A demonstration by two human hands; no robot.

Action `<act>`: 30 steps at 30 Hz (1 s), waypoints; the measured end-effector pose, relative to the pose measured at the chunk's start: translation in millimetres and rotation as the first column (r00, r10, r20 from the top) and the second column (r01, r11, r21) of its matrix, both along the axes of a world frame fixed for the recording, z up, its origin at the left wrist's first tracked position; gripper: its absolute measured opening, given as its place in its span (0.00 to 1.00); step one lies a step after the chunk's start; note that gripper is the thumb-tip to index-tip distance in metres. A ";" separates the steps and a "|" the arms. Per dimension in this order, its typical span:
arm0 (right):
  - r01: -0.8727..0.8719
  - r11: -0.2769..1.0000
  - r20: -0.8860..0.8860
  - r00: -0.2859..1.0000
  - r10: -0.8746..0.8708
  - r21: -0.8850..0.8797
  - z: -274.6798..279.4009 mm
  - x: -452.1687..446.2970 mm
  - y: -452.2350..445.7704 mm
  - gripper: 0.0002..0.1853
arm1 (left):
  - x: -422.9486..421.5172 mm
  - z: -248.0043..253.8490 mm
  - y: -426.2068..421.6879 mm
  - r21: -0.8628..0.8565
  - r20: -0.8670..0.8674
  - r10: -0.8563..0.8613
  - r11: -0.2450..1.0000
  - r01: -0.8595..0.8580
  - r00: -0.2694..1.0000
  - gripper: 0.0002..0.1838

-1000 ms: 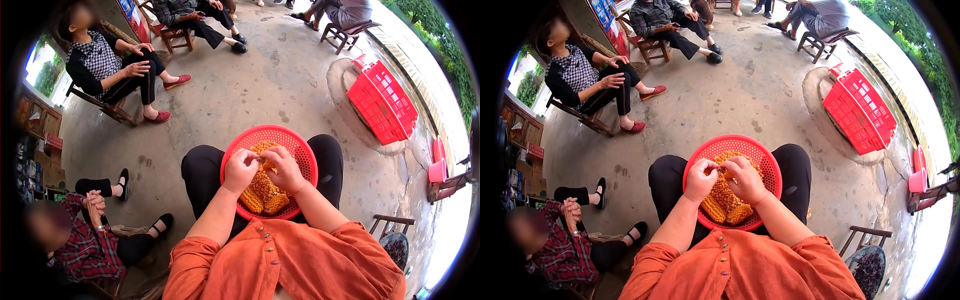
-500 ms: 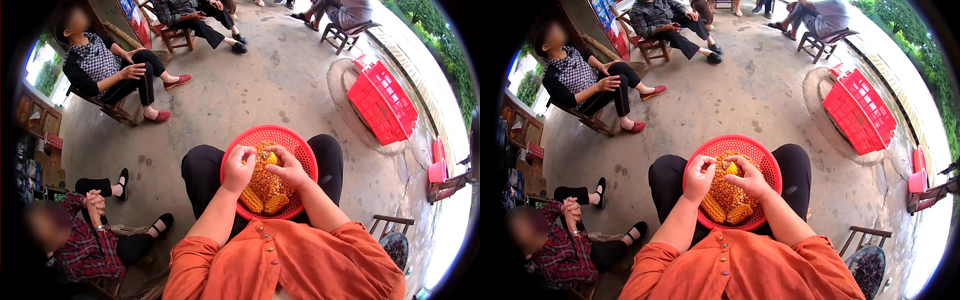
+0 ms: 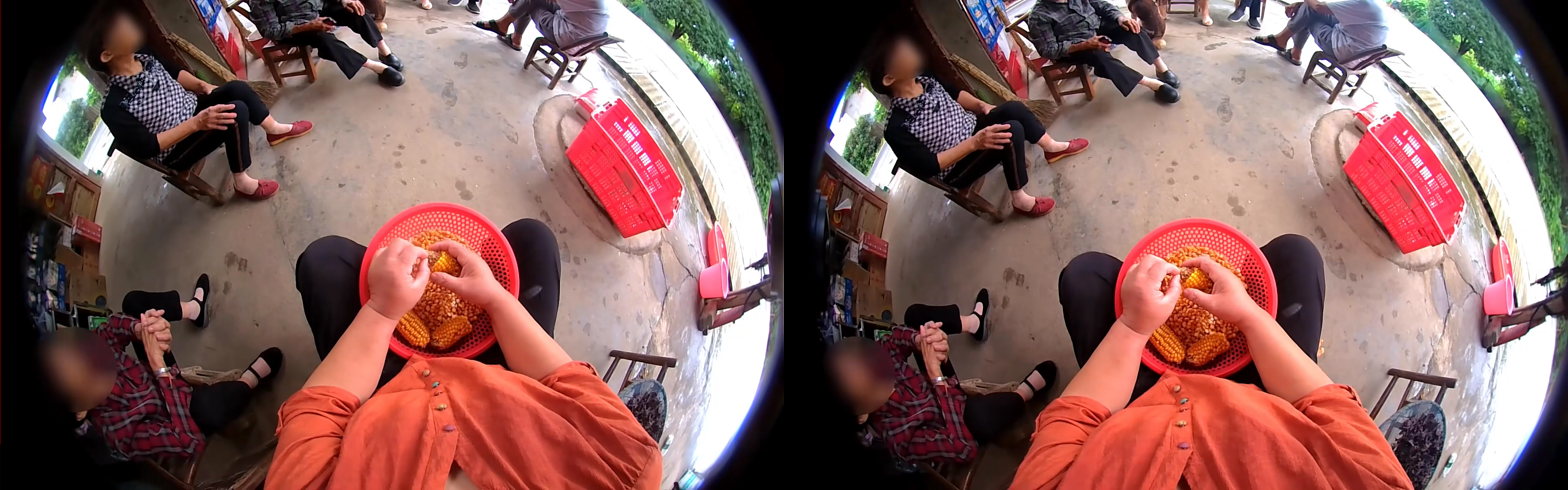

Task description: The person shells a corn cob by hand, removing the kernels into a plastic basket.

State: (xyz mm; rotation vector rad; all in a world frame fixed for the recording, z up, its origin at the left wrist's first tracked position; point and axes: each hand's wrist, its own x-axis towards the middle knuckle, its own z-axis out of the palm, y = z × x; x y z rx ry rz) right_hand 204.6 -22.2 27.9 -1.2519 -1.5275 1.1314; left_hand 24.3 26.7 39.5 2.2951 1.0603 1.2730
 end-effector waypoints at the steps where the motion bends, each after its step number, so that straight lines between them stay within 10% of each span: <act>1: 0.000 1.000 0.000 1.000 0.000 0.000 0.9 0.1 -0.8 0.25 | -0.1 -1.5 0.5 0.010 -0.022 -0.022 1.000 0.022 1.000 0.10; 10: -0.018 1.000 0.107 0.994 0.019 -0.010 5.3 -0.3 -2.1 0.26 | 0.5 -7.9 0.4 0.009 -0.090 -0.006 1.000 0.007 0.996 0.09; 24: -0.121 0.927 -0.470 0.880 -0.064 -0.354 18.5 4.2 -5.2 0.22 | -2.8 -9.4 2.1 -0.196 0.024 0.142 0.971 -0.135 0.990 0.07; 30: -0.054 0.960 -0.455 0.887 -0.080 -0.273 8.7 2.7 -2.1 0.25 | 1.2 -4.0 -2.2 -0.172 0.180 0.024 0.985 0.007 0.983 0.08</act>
